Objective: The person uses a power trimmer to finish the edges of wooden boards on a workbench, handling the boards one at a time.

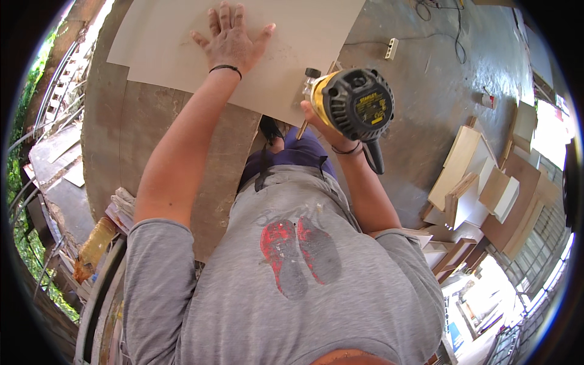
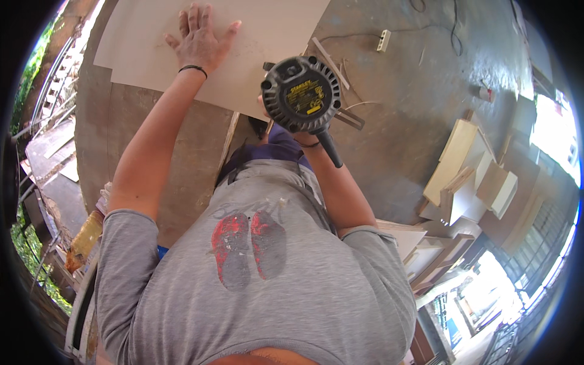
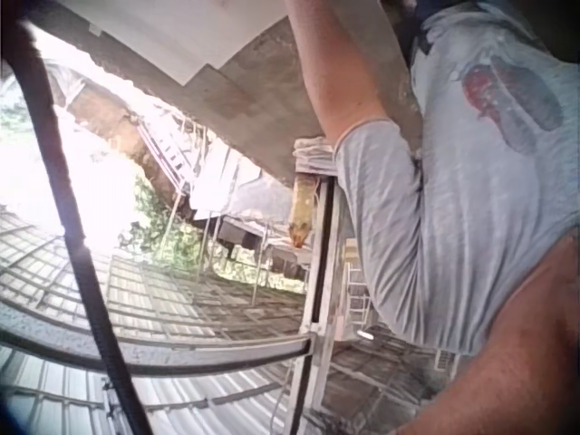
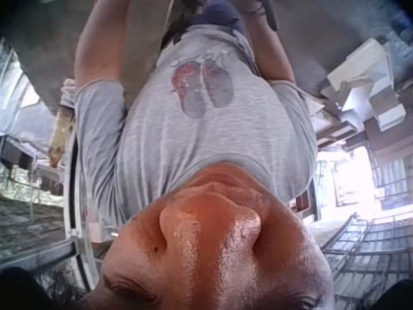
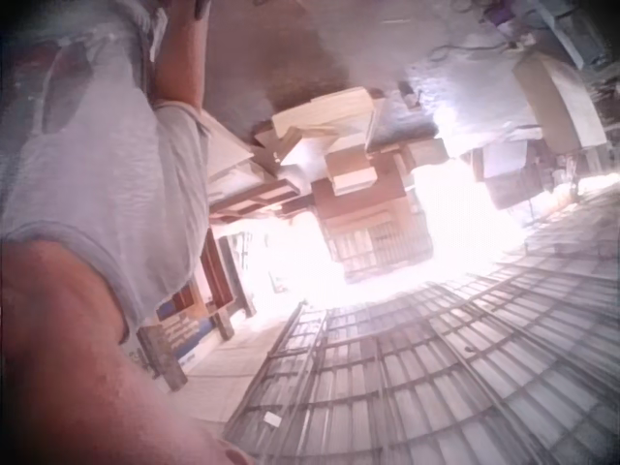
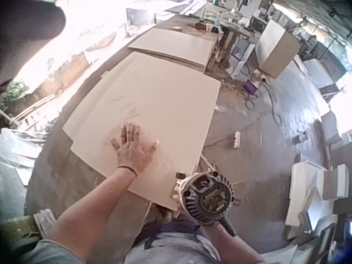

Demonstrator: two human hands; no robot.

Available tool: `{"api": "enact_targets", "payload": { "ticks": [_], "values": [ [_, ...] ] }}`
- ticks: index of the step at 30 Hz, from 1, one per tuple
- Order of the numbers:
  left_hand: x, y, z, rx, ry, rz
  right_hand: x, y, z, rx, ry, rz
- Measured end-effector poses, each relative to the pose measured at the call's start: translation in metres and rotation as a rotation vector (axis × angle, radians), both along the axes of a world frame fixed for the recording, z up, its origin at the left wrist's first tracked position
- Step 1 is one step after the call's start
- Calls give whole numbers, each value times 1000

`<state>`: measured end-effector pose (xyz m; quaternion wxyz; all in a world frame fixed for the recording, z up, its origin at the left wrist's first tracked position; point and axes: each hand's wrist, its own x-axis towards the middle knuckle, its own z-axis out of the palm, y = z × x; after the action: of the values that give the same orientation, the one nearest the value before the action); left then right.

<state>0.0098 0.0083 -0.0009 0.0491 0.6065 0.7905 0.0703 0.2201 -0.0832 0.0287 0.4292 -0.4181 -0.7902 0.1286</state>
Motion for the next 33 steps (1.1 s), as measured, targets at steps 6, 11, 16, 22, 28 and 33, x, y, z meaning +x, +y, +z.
{"api": "enact_targets", "payload": {
  "ticks": [6,11,16,22,28,33],
  "values": [
    [0,-1,9,-39,-27,-14,3,42,14,-9,92,22],
    [0,-1,8,-13,-74,-18,15,69,10,-115,221,47],
    [0,-5,16,-24,-69,-28,19,86,8,-94,236,49],
    [-1,-10,23,-104,-42,-33,23,106,13,-79,229,15],
    [-1,-12,21,-126,18,-28,28,139,17,-92,293,9],
    [-8,-16,8,-53,115,-54,35,175,18,-49,251,-19]
  ]
}}
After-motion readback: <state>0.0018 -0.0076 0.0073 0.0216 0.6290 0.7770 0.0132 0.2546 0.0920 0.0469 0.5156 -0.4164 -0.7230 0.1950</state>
